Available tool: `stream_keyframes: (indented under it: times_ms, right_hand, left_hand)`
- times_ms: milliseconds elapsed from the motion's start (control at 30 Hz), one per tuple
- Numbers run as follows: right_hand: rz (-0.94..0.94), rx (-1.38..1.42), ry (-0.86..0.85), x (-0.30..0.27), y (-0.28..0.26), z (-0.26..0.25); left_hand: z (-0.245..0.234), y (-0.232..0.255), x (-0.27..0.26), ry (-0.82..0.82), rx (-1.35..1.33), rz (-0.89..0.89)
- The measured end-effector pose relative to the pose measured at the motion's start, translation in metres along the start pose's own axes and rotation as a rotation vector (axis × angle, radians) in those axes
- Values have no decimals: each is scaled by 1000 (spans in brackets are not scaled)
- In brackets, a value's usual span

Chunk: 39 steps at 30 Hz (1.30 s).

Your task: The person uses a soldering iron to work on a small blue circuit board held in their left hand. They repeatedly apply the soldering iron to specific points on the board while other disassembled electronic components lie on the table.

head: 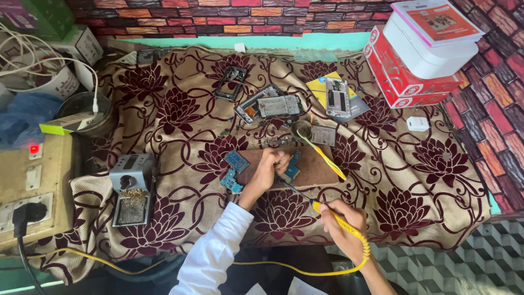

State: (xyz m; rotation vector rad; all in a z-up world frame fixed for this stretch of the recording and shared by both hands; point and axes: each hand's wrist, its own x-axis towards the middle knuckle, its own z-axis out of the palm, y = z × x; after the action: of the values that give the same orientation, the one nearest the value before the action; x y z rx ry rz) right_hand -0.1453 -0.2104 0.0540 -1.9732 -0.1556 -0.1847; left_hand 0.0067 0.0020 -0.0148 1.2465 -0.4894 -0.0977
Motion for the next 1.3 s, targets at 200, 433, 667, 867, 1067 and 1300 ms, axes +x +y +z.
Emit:
stream_keyframes:
  times_ms: [200, 433, 667, 867, 1067, 1300]
  right_hand:
    - [32, -123, -171, 10, -11, -12]
    - [-436, -209, -311, 19, -40, -23]
    - [-325, -222, -287, 16, -42, -14]
    - [-261, -226, -152, 19, -44, -8]
    - [-269, -161, -178, 21, -55, -15]
    - [-244, -203, -143, 16, -41, -11]
  left_hand:
    - [1, 1, 0, -22, -55, -28]
    - [4, 6, 1, -6, -56, -92]
    - [4, 6, 0, -16, -42, -43]
    - [5, 7, 1, -14, -60, -61]
    - [2, 6, 1, -3, -10, -61]
    - [4, 4, 3, 9, 4, -77]
